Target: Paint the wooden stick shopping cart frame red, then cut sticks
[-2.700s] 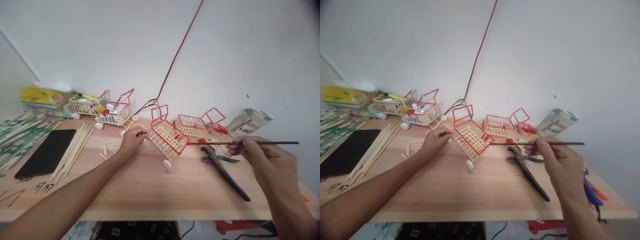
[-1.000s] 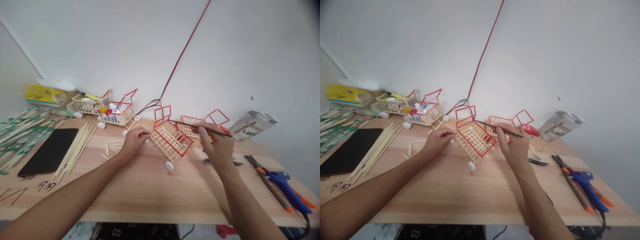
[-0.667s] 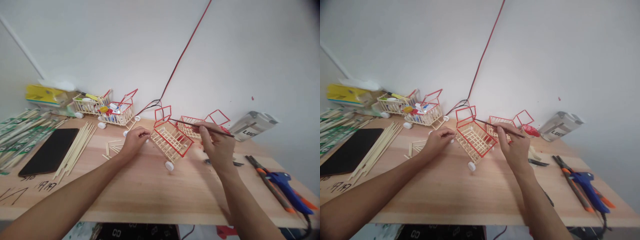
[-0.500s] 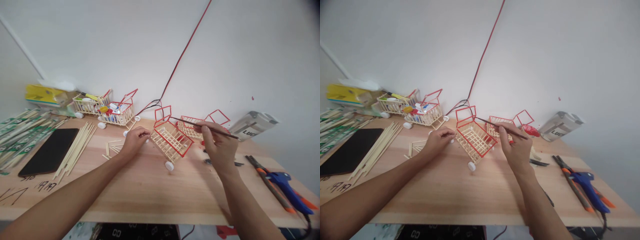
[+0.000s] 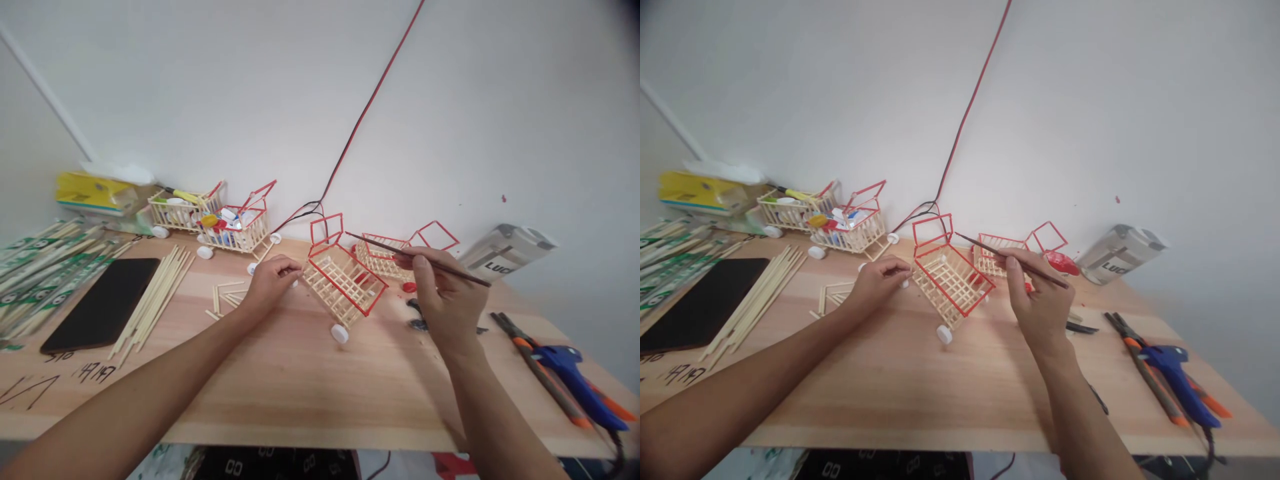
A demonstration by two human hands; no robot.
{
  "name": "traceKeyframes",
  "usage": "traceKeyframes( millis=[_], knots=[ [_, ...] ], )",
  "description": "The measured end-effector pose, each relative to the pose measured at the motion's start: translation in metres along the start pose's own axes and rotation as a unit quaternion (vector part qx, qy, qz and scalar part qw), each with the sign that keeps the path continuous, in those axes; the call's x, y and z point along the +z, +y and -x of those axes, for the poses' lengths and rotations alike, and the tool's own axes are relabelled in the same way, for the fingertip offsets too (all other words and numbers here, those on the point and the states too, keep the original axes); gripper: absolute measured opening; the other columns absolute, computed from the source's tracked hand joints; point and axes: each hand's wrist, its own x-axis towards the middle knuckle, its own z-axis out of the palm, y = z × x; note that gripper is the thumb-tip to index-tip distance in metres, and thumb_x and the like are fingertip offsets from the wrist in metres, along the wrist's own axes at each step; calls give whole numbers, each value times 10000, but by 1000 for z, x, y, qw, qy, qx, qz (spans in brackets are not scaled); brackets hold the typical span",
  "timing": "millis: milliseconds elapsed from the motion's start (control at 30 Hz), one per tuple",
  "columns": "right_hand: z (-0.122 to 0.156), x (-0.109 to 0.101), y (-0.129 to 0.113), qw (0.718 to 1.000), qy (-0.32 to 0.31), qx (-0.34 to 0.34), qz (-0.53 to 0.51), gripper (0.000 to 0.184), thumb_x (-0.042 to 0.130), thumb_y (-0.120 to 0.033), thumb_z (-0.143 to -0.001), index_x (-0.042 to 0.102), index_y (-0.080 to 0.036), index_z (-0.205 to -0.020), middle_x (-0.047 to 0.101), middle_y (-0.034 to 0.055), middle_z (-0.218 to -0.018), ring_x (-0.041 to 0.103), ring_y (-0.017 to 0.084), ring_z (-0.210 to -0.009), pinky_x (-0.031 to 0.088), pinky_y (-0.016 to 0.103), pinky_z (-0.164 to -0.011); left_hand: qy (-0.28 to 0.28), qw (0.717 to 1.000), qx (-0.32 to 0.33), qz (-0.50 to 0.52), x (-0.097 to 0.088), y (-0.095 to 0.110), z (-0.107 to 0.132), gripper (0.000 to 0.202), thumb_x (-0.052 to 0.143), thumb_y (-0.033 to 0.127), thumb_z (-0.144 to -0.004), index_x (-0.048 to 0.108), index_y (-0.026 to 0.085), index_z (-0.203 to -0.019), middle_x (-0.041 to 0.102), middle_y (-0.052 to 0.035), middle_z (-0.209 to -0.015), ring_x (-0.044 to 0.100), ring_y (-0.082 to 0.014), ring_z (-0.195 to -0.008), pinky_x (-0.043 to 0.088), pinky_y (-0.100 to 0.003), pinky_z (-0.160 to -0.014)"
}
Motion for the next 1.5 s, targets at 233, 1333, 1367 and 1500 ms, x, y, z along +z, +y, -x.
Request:
traceKeyframes(
  millis=[233, 1333, 1367, 1500],
  knots=[
    [8, -21, -3, 998, 53, 16, 18, 179, 561, -257, -908, 713, -194, -979, 739, 49, -863, 722, 188, -773, 577, 320, -693, 10, 1000, 7, 1, 1, -4, 0, 78, 635, 198, -775, 710, 175, -777, 682, -24, -800, 607, -147, -731, 454, -249, -653],
    [27, -77, 0, 979, 182, 88, -20, 189, 566, -282, -908, 721, -178, -941, 714, 57, -813, 712, 225, -727, 562, 393, -701, -135, 990, -26, -14, -32, 42, 12, 165, 711, 317, -701, 681, 156, -684, 656, -31, -740, 576, -146, -684, 427, -258, -642],
    [28, -77, 1, 977, 187, 96, -24, 196, 566, -293, -909, 722, -180, -947, 712, 56, -813, 710, 225, -726, 564, 407, -714, -137, 990, -29, -10, -30, 46, 18, 160, 712, 312, -703, 681, 157, -681, 655, -33, -747, 576, -146, -687, 428, -258, -641],
    [31, -80, 2, 970, 210, 110, -46, 208, 582, -321, -902, 724, -182, -963, 710, 60, -837, 711, 230, -729, 579, 442, -733, -142, 987, -71, 14, -18, 62, 47, 130, 709, 288, -715, 689, 162, -687, 640, -28, -740, 584, -144, -687, 438, -256, -636]
  ],
)
